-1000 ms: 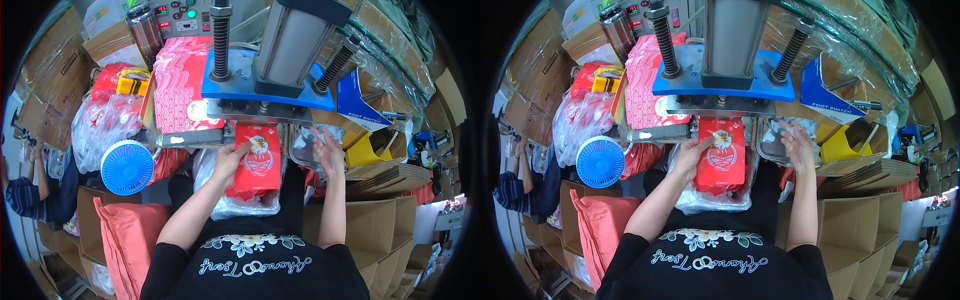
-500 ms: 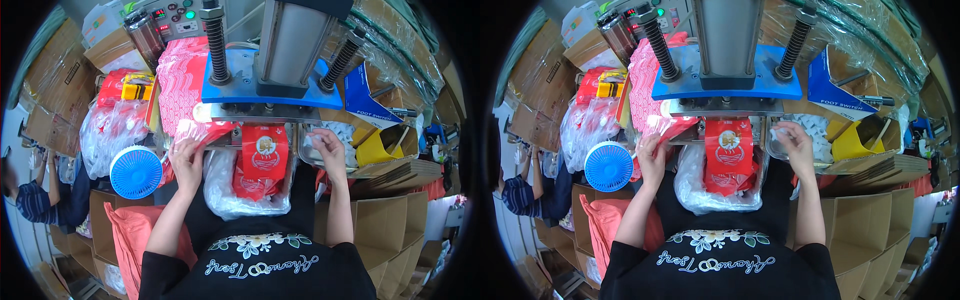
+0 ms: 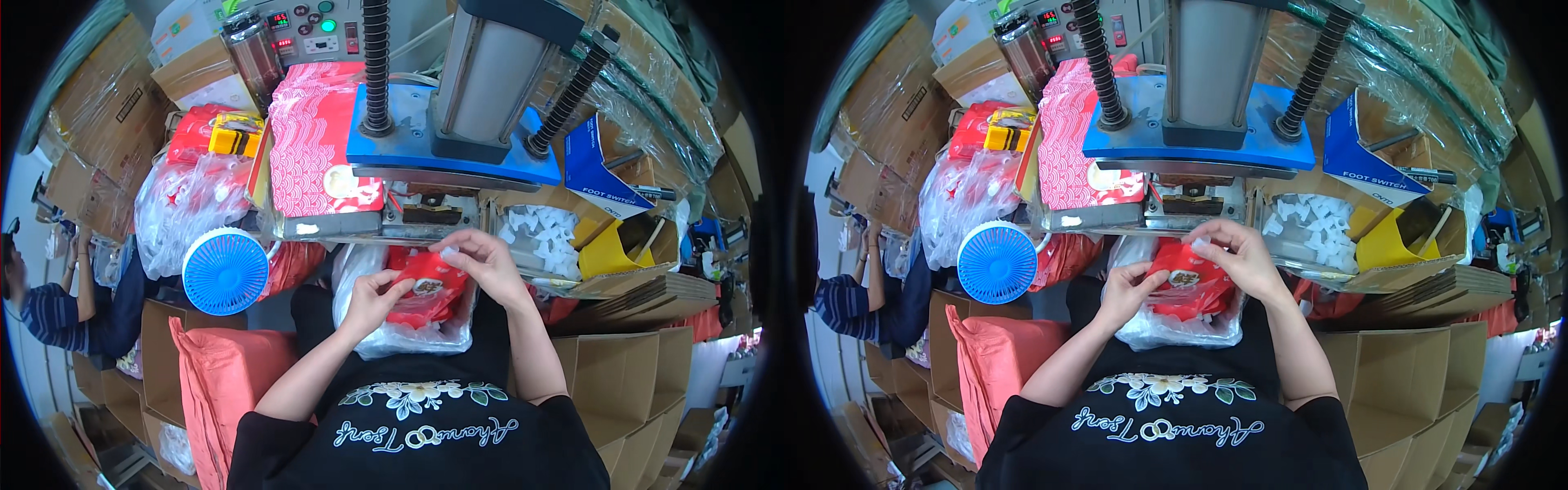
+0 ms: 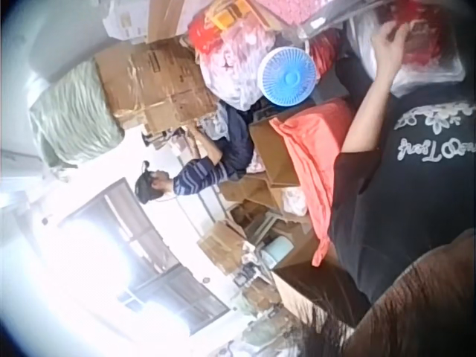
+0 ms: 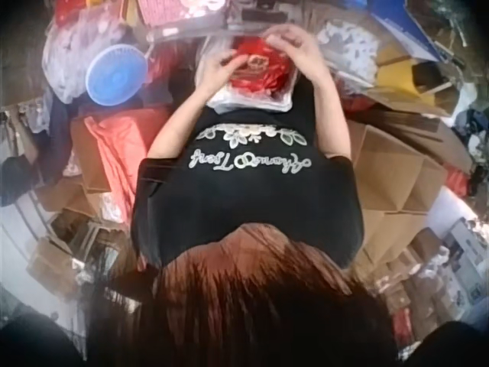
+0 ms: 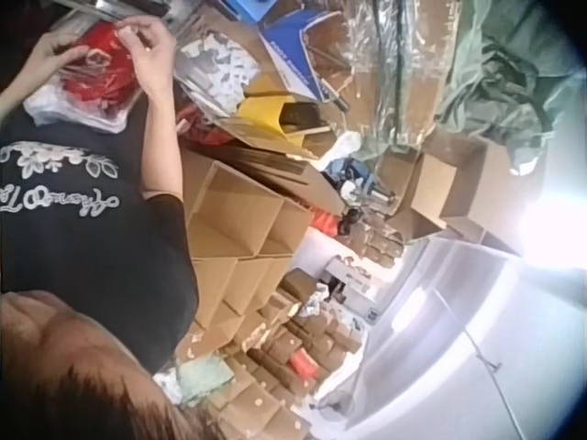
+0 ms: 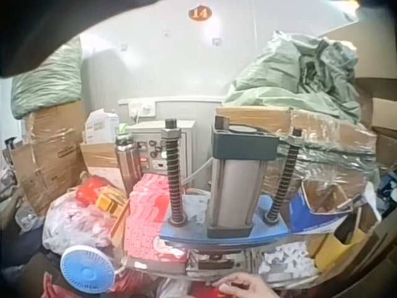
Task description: Placing red packets into plastic bags and sealing them using a heat sealer machine.
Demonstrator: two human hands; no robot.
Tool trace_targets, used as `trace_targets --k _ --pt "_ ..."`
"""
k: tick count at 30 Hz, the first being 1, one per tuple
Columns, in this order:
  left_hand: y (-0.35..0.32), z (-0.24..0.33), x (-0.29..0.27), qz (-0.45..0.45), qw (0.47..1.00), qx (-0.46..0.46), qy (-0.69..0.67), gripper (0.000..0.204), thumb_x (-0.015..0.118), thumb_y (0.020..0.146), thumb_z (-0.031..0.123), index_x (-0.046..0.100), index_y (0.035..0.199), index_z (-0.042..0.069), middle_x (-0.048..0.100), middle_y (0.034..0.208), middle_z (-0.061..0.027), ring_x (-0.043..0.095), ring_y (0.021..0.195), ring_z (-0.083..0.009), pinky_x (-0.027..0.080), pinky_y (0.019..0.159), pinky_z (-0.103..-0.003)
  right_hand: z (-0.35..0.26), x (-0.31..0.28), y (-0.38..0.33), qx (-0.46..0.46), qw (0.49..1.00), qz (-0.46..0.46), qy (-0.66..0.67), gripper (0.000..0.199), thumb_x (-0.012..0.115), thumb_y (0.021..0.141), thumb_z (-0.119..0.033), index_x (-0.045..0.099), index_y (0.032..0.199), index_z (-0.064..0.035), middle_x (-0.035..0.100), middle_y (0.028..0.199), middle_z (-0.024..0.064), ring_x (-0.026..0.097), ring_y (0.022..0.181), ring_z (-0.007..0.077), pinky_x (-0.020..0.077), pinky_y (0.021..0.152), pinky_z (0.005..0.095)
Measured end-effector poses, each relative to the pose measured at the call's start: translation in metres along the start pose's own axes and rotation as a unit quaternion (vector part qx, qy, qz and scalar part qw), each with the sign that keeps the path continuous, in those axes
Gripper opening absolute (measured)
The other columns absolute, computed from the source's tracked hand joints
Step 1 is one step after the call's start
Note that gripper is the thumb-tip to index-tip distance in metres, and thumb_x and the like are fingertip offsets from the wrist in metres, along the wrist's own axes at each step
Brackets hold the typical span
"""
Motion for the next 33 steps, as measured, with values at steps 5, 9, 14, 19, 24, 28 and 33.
trace_targets --k 5,9,14,19,24,28,33 --pt "0.028 -0.001 0.013 0.030 0.989 -0.119 -0.080 0.025 0.070 0.096 0.018 0.072 0.106 -0.005 0.074 0.091 -0.0086 0.068 0.076 -0.0112 0.053 0.070 -0.024 0.012 -0.025 0.005 -0.074 0.972 0.168 -0.148 0.046 0.071 0.092 -0.013 0.056 0.134 -0.0014 0.072 0.115 0.0122 0.066 0.109 0.0188 0.0500 0.094 0.0325" --pt "0.049 0.001 0.024 0.051 0.928 -0.189 -0.316 0.024 0.070 0.094 0.014 0.069 0.105 -0.008 0.074 0.096 -0.0137 0.072 0.080 -0.0169 0.059 0.073 -0.032 0.011 -0.065 -0.010 -0.049 0.901 0.261 -0.344 0.035 0.072 0.088 -0.014 0.066 0.121 -0.0033 0.069 0.117 0.0135 0.065 0.108 0.0284 0.0504 0.090 0.0362" --pt "0.057 0.011 0.030 0.075 0.910 -0.200 -0.355 0.024 0.069 0.095 0.014 0.068 0.107 -0.007 0.073 0.098 -0.0131 0.072 0.080 -0.0170 0.059 0.072 -0.032 0.028 -0.080 -0.026 -0.035 0.781 0.227 -0.581 0.026 0.069 0.085 -0.010 0.070 0.111 -0.0039 0.067 0.106 0.0126 0.061 0.101 0.0346 0.0501 0.085 0.0426" --pt "0.076 0.022 -0.030 0.095 0.986 0.027 0.136 0.043 0.074 0.090 0.027 0.064 0.123 0.002 0.070 0.116 -0.0109 0.068 0.100 -0.0279 0.052 0.088 -0.042 0.047 -0.088 -0.027 -0.044 0.841 0.274 -0.465 0.023 0.065 0.088 -0.004 0.068 0.110 -0.0006 0.065 0.100 0.0160 0.063 0.088 0.0344 0.0512 0.080 0.0407" --pt "0.052 0.006 -0.081 0.140 0.819 0.136 0.539 0.072 0.079 0.078 0.035 0.052 0.142 0.016 0.048 0.149 -0.0103 0.038 0.143 -0.0314 0.018 0.118 -0.055 0.051 -0.093 -0.024 -0.071 0.909 0.326 -0.250 0.017 0.067 0.091 -0.003 0.065 0.109 -0.0020 0.062 0.086 0.0053 0.059 0.072 0.0121 0.0468 0.066 0.0265" --pt "0.027 0.020 -0.090 0.248 0.868 0.188 0.387 0.012 0.071 0.085 0.009 0.074 0.097 0.010 0.071 0.096 -0.0064 0.064 0.100 -0.0267 0.030 0.109 -0.051 0.035 -0.081 -0.023 0.010 0.953 0.283 -0.112 0.019 0.072 0.090 -0.006 0.066 0.107 -0.0039 0.053 0.079 -0.0066 0.047 0.070 0.0020 0.0382 0.063 0.0186" --pt "0.016 0.030 -0.051 0.138 0.974 0.117 0.139 0.011 0.073 0.080 -0.002 0.072 0.090 0.000 0.069 0.082 -0.0107 0.066 0.077 -0.0197 0.050 0.072 -0.030 -0.014 -0.035 -0.018 -0.102 0.946 0.165 -0.258 0.014 0.075 0.086 -0.010 0.072 0.096 -0.0011 0.059 0.082 0.0027 0.054 0.073 0.0116 0.0435 0.068 0.0263"
Point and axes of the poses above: each hand's wrist, its own y-axis towards the middle knuckle, its own x-axis out of the palm, z = x × y, the point moved 2 cm from there along y, towards the middle knuckle
